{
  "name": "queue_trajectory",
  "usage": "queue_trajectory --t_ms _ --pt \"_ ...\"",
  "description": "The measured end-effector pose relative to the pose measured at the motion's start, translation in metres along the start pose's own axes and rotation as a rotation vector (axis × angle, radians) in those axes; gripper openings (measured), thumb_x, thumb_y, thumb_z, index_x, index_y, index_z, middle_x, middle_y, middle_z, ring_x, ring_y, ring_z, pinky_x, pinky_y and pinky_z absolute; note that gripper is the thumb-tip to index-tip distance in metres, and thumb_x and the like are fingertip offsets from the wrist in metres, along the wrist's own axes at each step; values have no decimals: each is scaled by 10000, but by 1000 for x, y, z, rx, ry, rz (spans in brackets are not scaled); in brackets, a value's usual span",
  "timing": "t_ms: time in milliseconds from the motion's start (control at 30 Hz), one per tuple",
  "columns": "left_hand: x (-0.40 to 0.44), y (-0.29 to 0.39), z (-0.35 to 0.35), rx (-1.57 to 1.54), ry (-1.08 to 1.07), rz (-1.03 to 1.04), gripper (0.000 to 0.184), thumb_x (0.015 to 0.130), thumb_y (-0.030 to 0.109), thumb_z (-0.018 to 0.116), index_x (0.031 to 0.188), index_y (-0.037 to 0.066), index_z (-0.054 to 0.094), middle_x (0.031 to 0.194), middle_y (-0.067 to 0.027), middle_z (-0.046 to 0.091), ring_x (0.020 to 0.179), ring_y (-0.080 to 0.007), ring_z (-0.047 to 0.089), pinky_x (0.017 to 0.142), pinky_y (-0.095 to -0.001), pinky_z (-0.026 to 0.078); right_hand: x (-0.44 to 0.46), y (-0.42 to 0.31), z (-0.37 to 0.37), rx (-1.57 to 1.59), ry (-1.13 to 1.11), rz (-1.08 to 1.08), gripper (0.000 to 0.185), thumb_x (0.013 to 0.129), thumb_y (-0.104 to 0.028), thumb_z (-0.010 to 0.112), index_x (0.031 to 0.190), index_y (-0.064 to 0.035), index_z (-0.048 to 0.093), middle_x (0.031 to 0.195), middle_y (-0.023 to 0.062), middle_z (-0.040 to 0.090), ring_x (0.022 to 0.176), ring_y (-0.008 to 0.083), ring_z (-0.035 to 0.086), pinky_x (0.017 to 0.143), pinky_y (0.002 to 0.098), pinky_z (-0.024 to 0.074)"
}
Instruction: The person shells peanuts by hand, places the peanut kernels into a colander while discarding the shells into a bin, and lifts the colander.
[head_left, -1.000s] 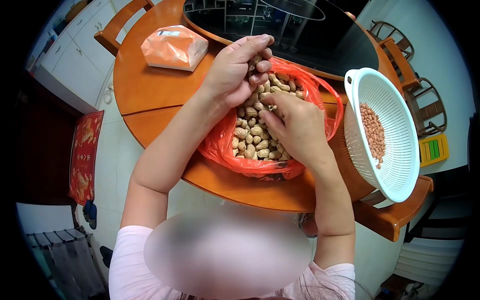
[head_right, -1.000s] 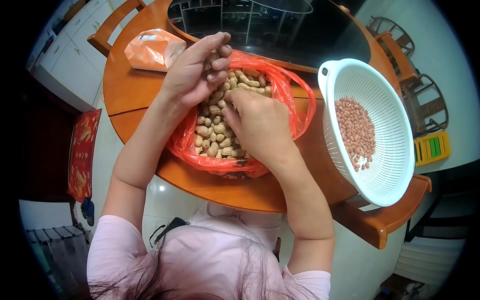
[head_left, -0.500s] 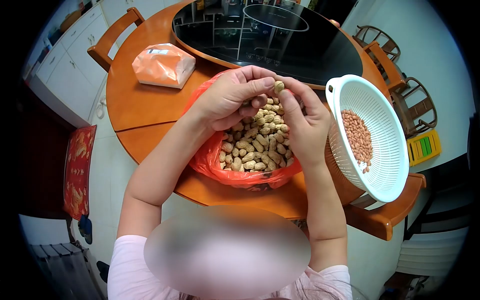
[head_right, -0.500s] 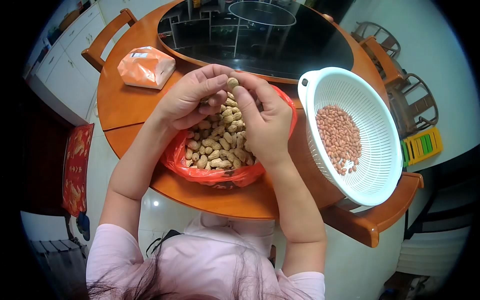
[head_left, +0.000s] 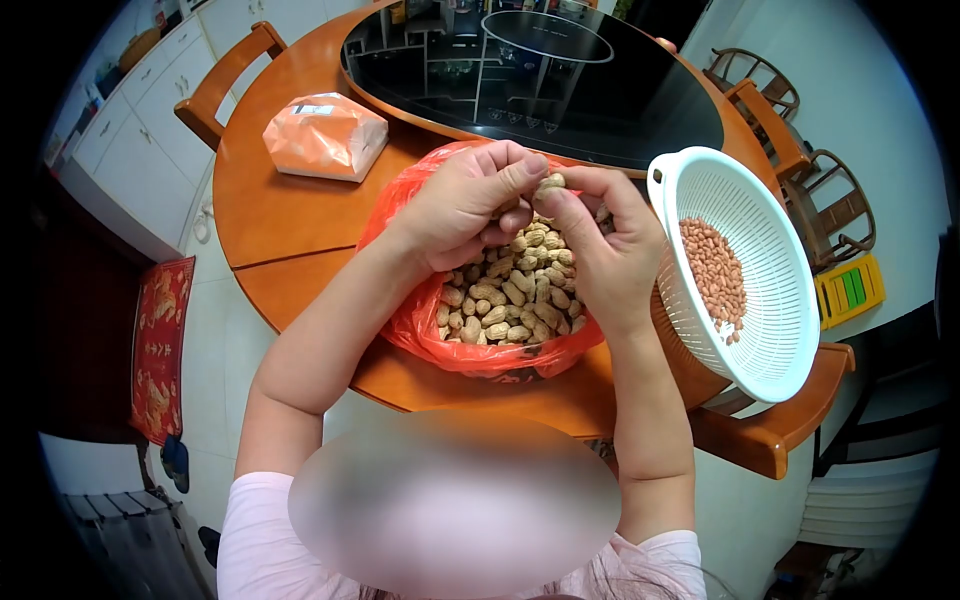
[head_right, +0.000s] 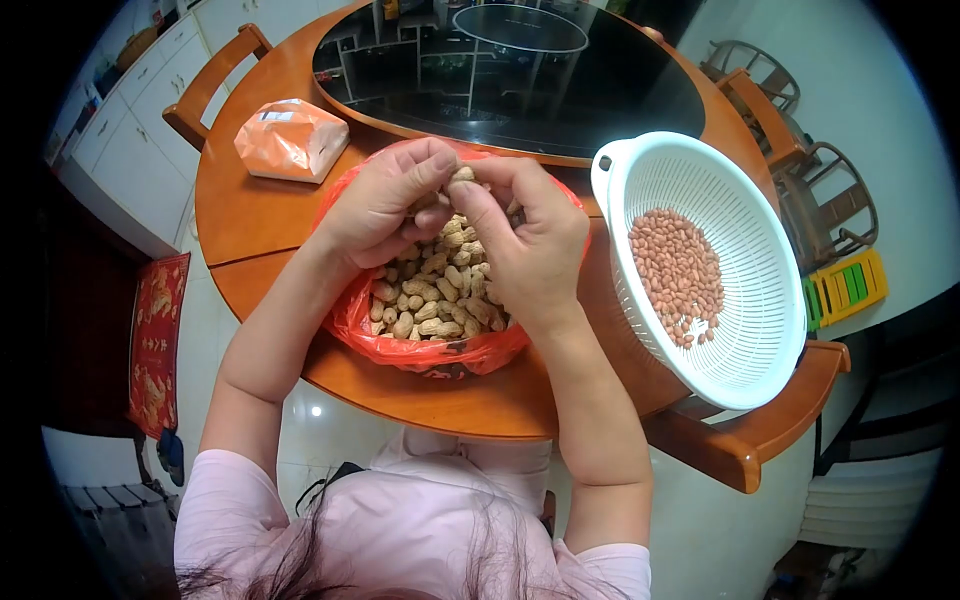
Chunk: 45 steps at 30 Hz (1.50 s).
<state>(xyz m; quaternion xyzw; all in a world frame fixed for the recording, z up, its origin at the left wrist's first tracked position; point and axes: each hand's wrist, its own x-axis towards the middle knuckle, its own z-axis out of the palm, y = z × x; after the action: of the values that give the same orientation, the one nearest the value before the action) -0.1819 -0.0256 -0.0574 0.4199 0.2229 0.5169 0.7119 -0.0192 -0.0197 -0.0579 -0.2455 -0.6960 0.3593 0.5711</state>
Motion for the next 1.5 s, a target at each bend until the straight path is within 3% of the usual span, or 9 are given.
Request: queue_trajectory --t_ms 333,533,633,833,933,1133,1333,1500 --pt "0 2 1 3 -14 28 158 902 195 573 922 51 511 786 -33 588 566 -34 478 438 -148 343 2 -1 0 30 -16 50 148 836 -49 615 972 9 608 774 21 634 693 65 575 639 202 462" --pt "0 -4 2 32 -12 37 145 902 175 571 922 47 506 778 -36 580 561 -36 478 438 -148 344 1 -4 0 -268 15 -165 102 839 -59 590 915 8 596 711 56 605 615 107 571 569 228 459" --pt "-1 -6 7 -2 -24 -4 146 903 171 569 922 42 504 780 -43 579 560 -39 480 435 -149 344 0 -9 -6 -396 -37 -177 111 866 -71 562 919 25 579 750 45 608 668 76 569 597 203 460" --pt "-1 -7 8 -36 -27 -30 156 901 176 572 920 43 493 767 -44 571 556 -42 480 429 -152 342 0 -5 -9 -297 -53 -93 116 876 -76 556 917 31 575 735 41 603 675 67 567 597 197 460" --pt "1 -7 8 -2 68 26 161 896 176 581 910 48 484 757 -37 566 551 -42 479 430 -152 342 2 1 -2 -154 -2 -53 90 850 -78 590 863 10 576 693 73 591 600 123 558 562 248 450" --pt "1 -5 7 76 71 86 170 890 180 591 901 59 474 729 -23 551 529 -48 474 426 -157 334 5 -4 -10 -296 -117 1 139 855 -119 599 903 11 582 717 86 601 638 140 584 572 261 450" --pt "0 -6 12 154 107 54 193 920 267 539 891 89 471 693 4 509 505 -43 424 425 -158 302 3 0 -9 -601 -78 -203 157 850 -155 597 782 -27 538 670 127 566 584 253 578 513 325 443" --pt "0 -4 9 48 32 -7 194 915 254 551 907 83 458 718 -13 537 501 -48 460 383 -155 298 3 5 -6 -615 -55 -306 159 836 -142 596 749 -36 516 644 121 552 555 274 562 490 353 427"
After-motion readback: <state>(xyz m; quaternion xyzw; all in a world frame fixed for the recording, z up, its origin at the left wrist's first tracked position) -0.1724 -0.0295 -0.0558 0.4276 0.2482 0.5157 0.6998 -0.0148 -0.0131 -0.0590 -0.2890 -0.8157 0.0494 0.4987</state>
